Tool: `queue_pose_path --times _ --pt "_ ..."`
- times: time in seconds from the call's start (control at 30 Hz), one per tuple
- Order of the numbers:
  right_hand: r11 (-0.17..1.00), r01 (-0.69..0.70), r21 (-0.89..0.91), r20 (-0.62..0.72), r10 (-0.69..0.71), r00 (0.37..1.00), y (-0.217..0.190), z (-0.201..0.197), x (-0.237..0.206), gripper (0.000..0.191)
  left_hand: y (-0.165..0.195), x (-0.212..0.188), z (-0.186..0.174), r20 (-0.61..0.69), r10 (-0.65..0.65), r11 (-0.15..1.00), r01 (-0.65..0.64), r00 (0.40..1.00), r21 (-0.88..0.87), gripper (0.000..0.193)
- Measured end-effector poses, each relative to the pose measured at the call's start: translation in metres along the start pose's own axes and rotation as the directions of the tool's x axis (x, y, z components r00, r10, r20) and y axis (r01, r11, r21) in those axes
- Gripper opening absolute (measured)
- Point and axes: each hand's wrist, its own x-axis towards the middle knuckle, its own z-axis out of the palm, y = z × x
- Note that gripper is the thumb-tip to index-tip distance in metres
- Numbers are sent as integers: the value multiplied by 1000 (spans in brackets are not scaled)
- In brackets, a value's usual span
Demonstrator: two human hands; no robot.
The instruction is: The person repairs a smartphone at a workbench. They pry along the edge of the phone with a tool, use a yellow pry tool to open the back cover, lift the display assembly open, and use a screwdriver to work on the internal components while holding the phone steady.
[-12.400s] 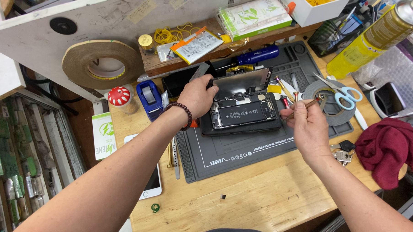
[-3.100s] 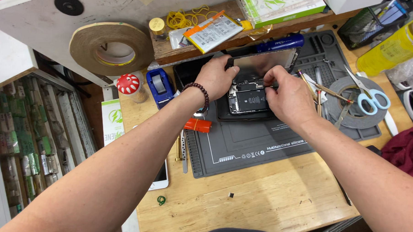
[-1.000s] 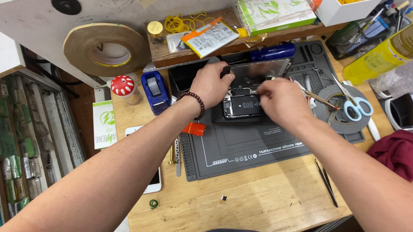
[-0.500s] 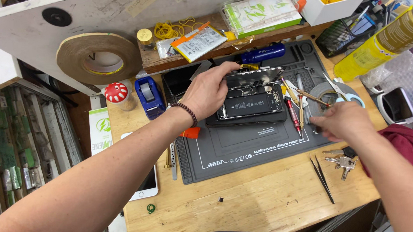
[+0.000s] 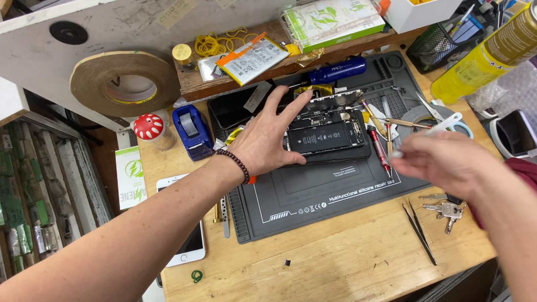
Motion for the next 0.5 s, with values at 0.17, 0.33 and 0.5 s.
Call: queue_pose_path --times 0.17,0.33,0.5 --pt "943 323 -77 -91 -330 940 13 65 -14 20 -2 -1 3 2 12 1000 -12 1000 25 132" --pt "895 392 -215 -45 -410 911 12 86 -22 24 -5 0 4 31 -23 1000 23 999 7 135" --pt "932 327 -153 75 -319 945 7 74 -23 23 -4 1 2 31 -28 1000 28 999 4 135"
